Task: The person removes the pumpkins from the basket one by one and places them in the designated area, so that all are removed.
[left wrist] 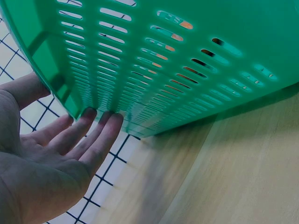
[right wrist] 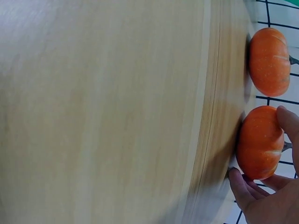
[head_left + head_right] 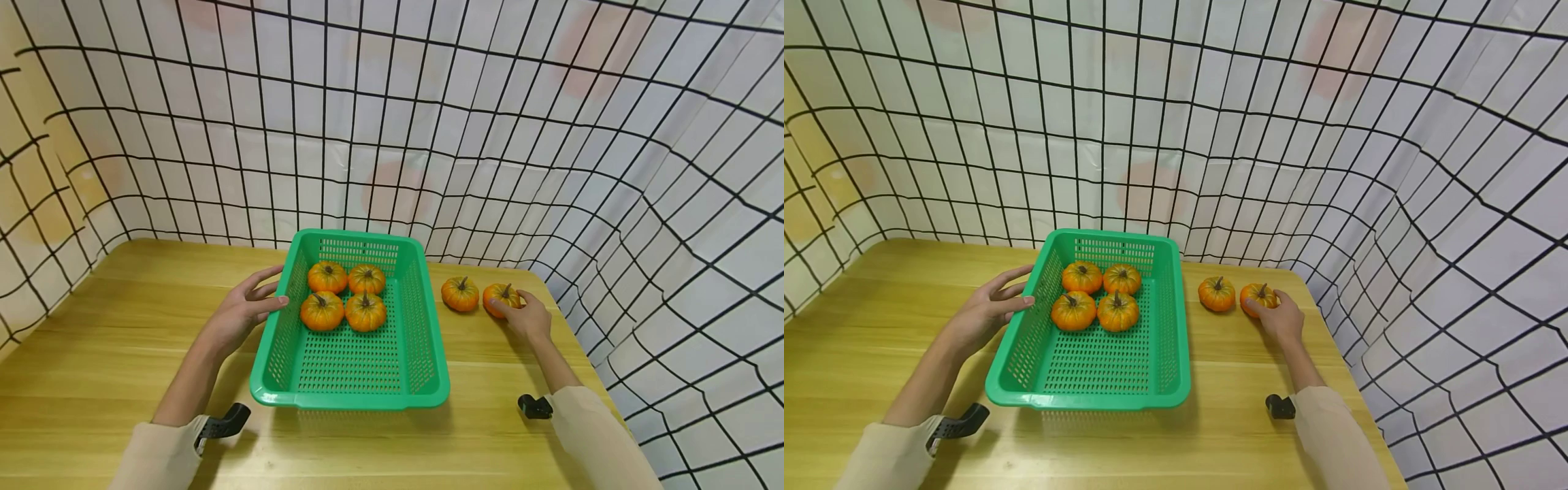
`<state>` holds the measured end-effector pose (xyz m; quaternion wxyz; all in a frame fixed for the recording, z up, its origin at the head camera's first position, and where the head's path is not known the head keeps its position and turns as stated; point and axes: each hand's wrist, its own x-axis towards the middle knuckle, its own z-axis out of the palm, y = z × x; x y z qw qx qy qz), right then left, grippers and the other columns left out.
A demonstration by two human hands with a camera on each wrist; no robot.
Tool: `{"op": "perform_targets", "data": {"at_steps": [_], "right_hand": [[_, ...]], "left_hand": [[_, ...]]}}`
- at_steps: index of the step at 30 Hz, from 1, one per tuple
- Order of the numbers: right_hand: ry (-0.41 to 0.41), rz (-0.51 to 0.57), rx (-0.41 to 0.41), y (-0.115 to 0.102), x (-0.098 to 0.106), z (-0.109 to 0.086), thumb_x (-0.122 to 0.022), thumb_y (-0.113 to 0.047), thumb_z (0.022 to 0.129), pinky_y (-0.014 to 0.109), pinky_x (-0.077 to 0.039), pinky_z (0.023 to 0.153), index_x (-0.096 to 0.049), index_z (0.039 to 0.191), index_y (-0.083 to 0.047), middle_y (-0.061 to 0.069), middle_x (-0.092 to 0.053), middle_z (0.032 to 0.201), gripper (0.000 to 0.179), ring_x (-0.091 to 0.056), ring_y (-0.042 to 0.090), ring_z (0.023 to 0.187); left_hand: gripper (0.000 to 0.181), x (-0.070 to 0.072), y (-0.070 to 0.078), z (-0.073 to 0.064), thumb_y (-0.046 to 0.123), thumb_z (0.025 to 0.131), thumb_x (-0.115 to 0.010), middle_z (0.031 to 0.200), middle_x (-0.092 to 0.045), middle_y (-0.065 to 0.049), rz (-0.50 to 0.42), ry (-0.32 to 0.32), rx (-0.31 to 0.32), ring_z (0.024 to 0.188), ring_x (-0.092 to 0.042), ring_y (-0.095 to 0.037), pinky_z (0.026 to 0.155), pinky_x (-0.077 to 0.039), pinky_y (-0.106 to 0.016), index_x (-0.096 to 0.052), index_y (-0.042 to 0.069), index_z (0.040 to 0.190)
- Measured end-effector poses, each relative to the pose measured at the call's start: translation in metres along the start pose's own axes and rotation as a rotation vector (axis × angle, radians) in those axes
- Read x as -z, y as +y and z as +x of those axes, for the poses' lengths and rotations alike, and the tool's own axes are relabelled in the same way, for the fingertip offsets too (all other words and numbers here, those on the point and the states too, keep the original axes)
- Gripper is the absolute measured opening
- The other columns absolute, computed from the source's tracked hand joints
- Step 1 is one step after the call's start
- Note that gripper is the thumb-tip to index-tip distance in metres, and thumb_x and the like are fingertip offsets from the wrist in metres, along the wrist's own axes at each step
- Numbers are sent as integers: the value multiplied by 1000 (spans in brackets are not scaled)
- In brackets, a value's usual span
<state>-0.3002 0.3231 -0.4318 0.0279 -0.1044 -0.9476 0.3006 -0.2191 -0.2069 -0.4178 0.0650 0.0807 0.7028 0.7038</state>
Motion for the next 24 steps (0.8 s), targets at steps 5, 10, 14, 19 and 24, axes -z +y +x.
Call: {"op": "perform_targets", "data": {"at_steps": [5,10,14,19,24], "right_hand": [[10,6,4,-1,0,0,-66,-54,93,59,-37,113,-36,154,3,33,-47,148,89,-44,50,134],[5,10,-4,-2,0,-3,-65,-54,93,60,-36,114,-36,155,2,32,-45,150,88,-41,51,136],[5,4,-4,-3,0,-4,-66,-53,94,60,-33,115,-36,154,3,32,-42,152,87,-36,53,139],[4,7,4,-4,0,-4,-66,-53,94,61,-33,115,-36,154,3,32,-42,152,87,-36,53,139],[3,1,6,-5,0,-4,-65,-53,94,61,-32,116,-36,154,3,32,-42,152,87,-36,53,139]], "left_hand": [[77,0,2,-1,16,97,-68,159,-37,-24,-6,1,-3,123,-61,-19,94,-54,-26,-26,14,161],[76,0,1,-2,15,98,-68,158,-37,-24,-13,-5,-2,123,-61,-19,94,-54,-26,-26,13,161],[76,-1,1,-1,15,97,-68,158,-38,-24,-12,-6,-2,122,-61,-19,95,-54,-27,-26,12,161],[76,0,1,-1,16,97,-68,158,-38,-23,-6,-1,2,121,-61,-17,94,-53,-25,-26,13,161],[76,0,1,-1,16,97,-68,159,-38,-23,-7,-1,4,122,-61,-17,95,-53,-25,-26,13,161]]}}
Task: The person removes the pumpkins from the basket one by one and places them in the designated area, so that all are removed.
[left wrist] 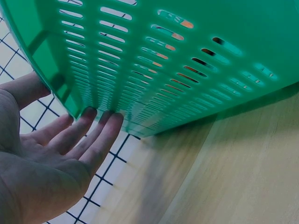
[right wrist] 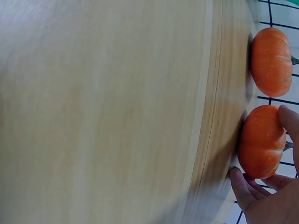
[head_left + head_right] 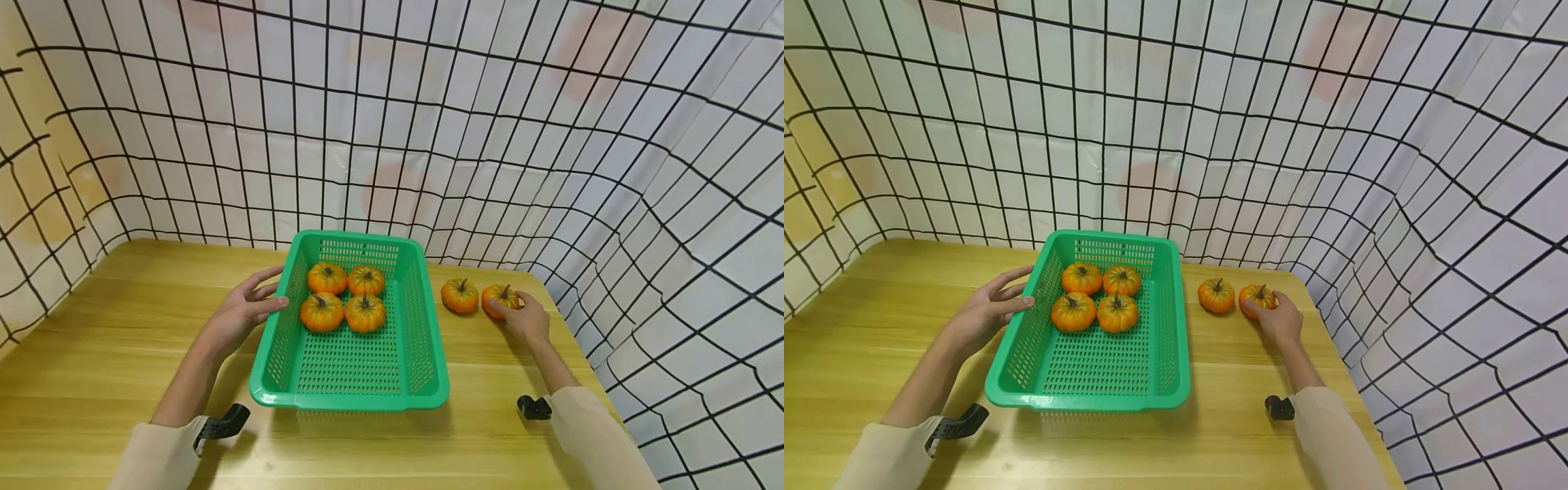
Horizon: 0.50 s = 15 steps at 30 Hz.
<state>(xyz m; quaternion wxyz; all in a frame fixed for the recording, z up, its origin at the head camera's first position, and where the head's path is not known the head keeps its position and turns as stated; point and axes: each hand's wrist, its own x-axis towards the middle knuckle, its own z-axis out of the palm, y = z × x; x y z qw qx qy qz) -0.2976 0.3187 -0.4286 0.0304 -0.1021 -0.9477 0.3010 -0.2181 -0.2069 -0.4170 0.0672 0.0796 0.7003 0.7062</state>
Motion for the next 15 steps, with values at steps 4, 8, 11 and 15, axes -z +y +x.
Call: {"op": "perform_targets", "data": {"at_steps": [4,8,11,15], "right_hand": [[-5,-4,-1,0,0,0,-65,-53,94,61,-33,115,-36,154,3,33,-43,151,87,-36,53,138],[-12,-4,-3,1,0,1,-65,-53,94,62,-32,115,-35,155,3,33,-42,152,88,-35,54,139],[-20,-3,-1,1,0,1,-64,-54,94,62,-33,115,-34,155,3,34,-43,150,89,-38,53,137],[-28,10,0,1,1,1,-65,-54,94,61,-37,112,-32,156,3,36,-45,147,90,-43,51,134]], "left_hand": [[76,0,1,-1,17,97,-69,159,-38,-22,4,-1,-1,123,-60,-20,95,-53,-26,-26,14,161],[77,0,0,-2,19,97,-69,159,-38,-22,18,0,-2,127,-58,-23,96,-53,-27,-26,14,161],[77,0,0,-2,19,97,-69,159,-38,-22,20,0,-3,129,-57,-25,96,-53,-27,-26,14,161],[76,0,0,-1,18,97,-69,158,-38,-22,17,2,-8,127,-58,-24,96,-53,-27,-26,14,161]]}}
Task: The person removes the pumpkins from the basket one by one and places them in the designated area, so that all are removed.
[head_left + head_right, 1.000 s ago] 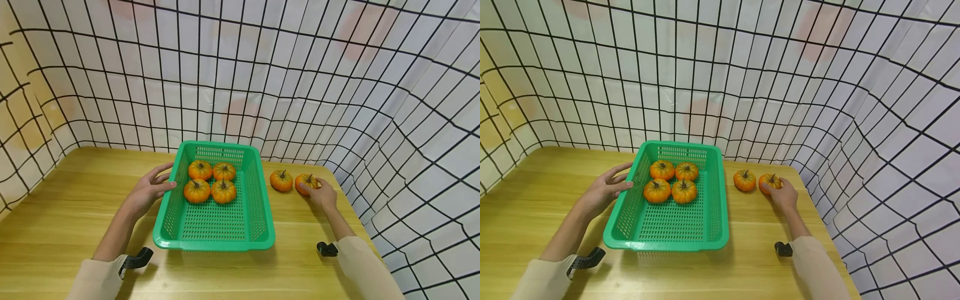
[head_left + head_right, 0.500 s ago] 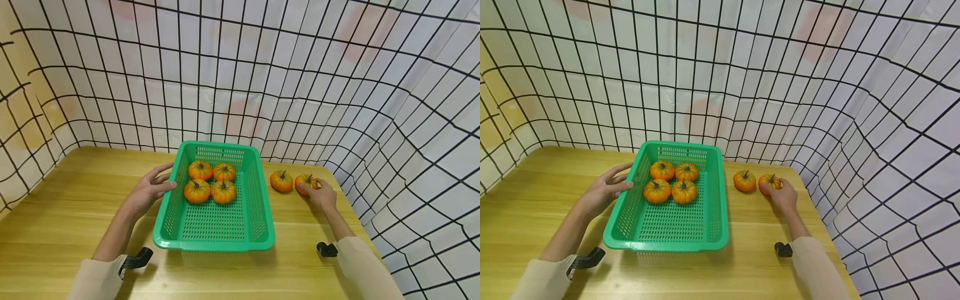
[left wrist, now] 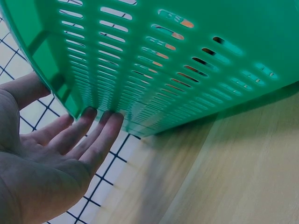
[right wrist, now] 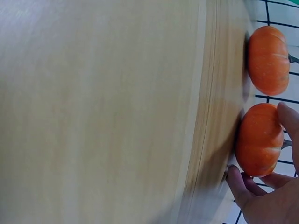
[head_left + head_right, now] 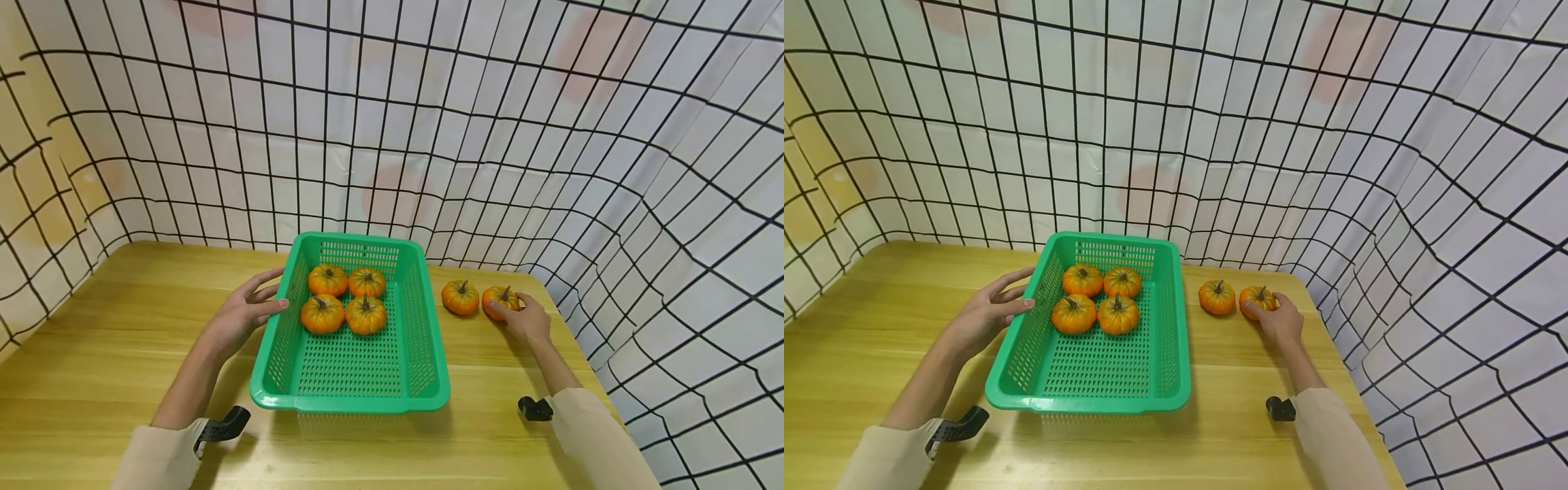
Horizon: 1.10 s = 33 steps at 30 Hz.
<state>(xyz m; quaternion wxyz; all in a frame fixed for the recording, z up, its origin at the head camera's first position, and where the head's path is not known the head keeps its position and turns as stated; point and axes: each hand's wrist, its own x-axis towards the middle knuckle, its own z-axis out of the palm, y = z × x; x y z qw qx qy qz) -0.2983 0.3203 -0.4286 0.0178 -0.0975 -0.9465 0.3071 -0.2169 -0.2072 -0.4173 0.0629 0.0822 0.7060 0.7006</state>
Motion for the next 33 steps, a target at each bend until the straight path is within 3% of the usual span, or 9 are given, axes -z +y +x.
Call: {"op": "perform_targets", "data": {"at_steps": [9,18,26,33], "right_hand": [[40,20,-16,5,7,1,-63,-63,92,57,-44,106,-30,158,-1,33,-52,142,96,-52,45,128],[65,25,38,-5,22,2,-62,-61,93,59,-45,102,-29,159,-4,33,-51,142,94,-53,46,125],[70,15,79,-16,28,-2,-63,-65,91,51,-53,85,-31,159,-5,32,-55,138,96,-58,44,115],[51,58,112,-31,31,-6,-65,-66,89,56,-51,95,-29,160,-7,31,-52,142,99,-54,46,124]], "left_hand": [[76,0,-1,0,18,97,-69,158,-39,-22,0,-1,0,126,-59,-23,95,-53,-28,-27,14,161],[76,0,0,0,18,97,-69,159,-38,-22,3,0,5,127,-58,-26,95,-53,-27,-27,15,161],[76,-1,0,0,18,98,-69,158,-39,-22,7,3,5,130,-56,-30,96,-52,-27,-27,15,161],[76,-1,0,-1,19,98,-69,159,-38,-21,9,5,3,132,-54,-32,96,-52,-28,-27,15,161]]}}
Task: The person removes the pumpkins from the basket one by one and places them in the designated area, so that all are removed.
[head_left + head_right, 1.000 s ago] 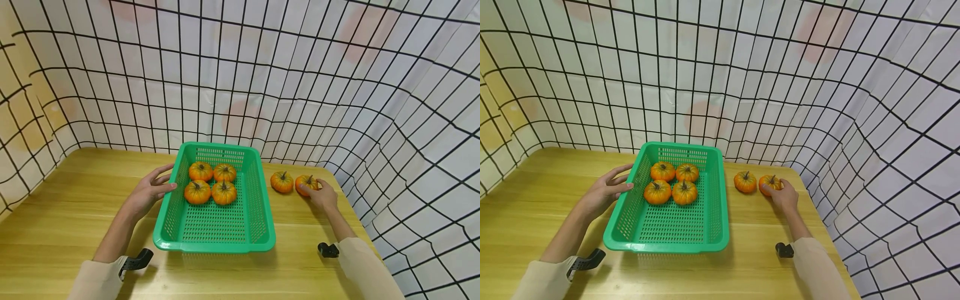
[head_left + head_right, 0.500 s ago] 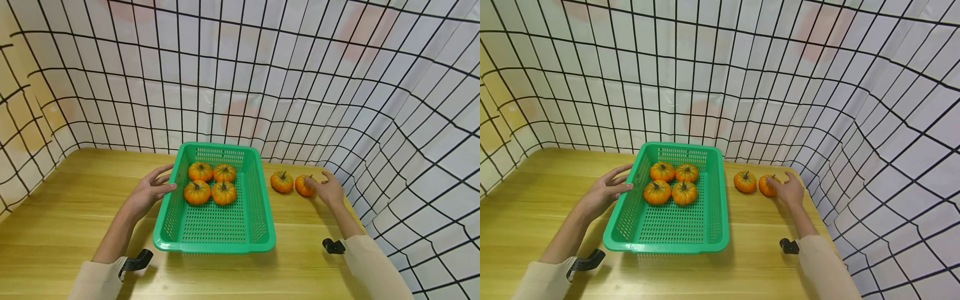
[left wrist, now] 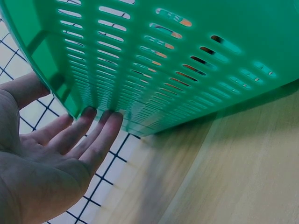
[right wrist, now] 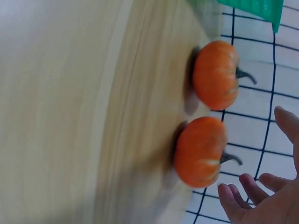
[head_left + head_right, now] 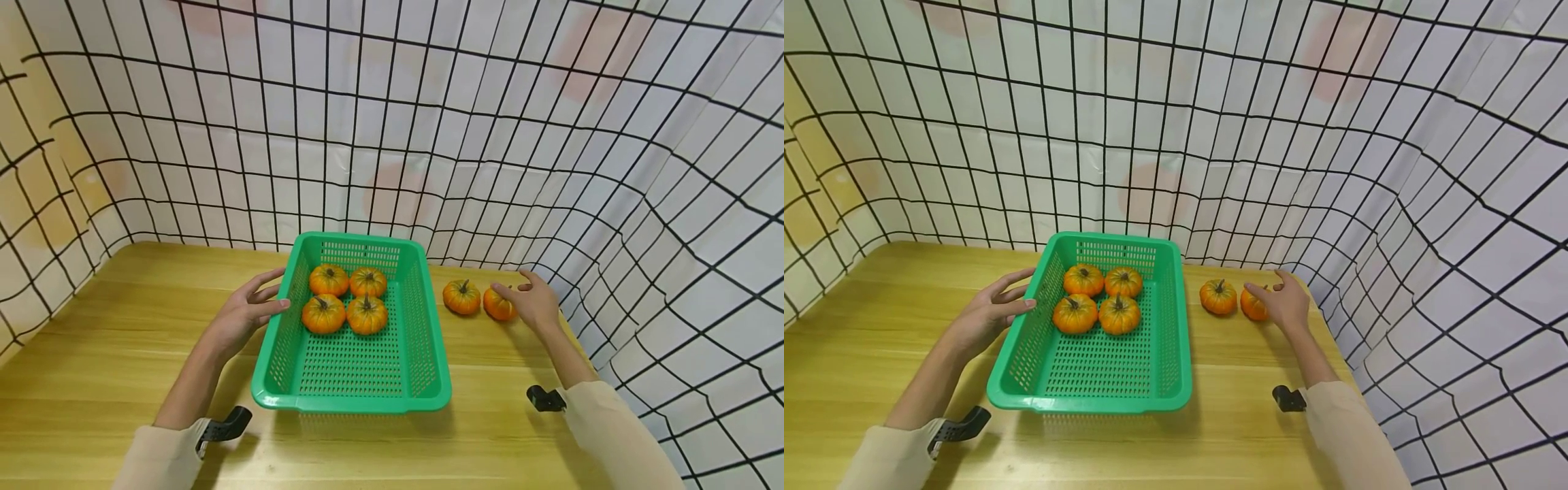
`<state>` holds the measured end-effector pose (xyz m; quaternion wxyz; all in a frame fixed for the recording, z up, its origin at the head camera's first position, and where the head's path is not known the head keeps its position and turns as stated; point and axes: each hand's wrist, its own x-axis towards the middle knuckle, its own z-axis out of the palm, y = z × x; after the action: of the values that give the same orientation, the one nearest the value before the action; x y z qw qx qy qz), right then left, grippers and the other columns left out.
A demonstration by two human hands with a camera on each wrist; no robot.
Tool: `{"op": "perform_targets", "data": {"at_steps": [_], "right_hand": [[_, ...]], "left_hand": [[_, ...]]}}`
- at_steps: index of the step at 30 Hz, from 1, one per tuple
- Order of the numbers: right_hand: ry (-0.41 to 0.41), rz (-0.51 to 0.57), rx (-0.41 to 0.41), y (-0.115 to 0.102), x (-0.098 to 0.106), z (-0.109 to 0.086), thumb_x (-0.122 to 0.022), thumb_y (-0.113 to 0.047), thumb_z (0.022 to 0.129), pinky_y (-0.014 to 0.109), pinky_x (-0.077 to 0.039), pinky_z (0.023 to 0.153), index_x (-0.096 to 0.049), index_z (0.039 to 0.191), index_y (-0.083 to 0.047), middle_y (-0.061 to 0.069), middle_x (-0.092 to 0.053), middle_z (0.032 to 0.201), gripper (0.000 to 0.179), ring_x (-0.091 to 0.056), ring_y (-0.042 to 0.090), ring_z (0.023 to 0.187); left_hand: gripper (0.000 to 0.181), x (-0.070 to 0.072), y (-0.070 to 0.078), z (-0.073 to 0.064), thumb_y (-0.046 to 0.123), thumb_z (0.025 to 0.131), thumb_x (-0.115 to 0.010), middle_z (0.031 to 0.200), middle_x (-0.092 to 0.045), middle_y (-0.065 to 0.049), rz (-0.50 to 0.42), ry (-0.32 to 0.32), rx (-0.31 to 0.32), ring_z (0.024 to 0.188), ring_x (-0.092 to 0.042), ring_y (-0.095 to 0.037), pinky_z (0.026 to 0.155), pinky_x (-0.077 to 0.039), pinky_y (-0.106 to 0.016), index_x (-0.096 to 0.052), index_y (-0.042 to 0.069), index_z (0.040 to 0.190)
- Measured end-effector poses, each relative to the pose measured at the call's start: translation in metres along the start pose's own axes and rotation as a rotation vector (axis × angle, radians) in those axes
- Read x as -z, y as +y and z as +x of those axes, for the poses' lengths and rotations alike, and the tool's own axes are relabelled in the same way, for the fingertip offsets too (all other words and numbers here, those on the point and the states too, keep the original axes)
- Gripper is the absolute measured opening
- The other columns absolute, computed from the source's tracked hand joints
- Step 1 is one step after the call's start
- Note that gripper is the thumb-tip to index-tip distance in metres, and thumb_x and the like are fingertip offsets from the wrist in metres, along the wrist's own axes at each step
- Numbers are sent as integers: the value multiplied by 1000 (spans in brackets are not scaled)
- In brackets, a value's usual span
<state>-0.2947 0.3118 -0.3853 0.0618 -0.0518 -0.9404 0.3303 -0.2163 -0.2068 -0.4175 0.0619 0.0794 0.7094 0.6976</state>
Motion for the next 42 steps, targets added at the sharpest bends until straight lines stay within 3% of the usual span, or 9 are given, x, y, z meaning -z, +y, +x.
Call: {"op": "perform_targets", "data": {"at_steps": [13,28,42], "right_hand": [[26,33,82,-40,-5,-4,-73,-54,89,54,-51,99,-42,154,-9,27,-58,139,85,-56,41,126],[-77,52,193,-89,-17,-16,-76,-46,89,53,-49,103,-43,154,-12,24,-63,134,80,-58,40,125],[-122,39,258,-126,-27,-31,-76,-45,88,51,-53,96,-46,153,-16,19,-65,132,77,-60,35,122]], "left_hand": [[75,0,0,1,17,98,-68,157,-40,-22,-15,-9,-6,126,-59,-25,95,-53,-28,-27,15,161],[76,-1,0,0,17,97,-69,158,-38,-22,-15,-2,1,125,-59,-21,95,-53,-27,-27,14,161],[77,1,3,0,16,97,-68,158,-38,-23,-25,-17,6,122,-61,-18,94,-53,-26,-26,14,161]]}}
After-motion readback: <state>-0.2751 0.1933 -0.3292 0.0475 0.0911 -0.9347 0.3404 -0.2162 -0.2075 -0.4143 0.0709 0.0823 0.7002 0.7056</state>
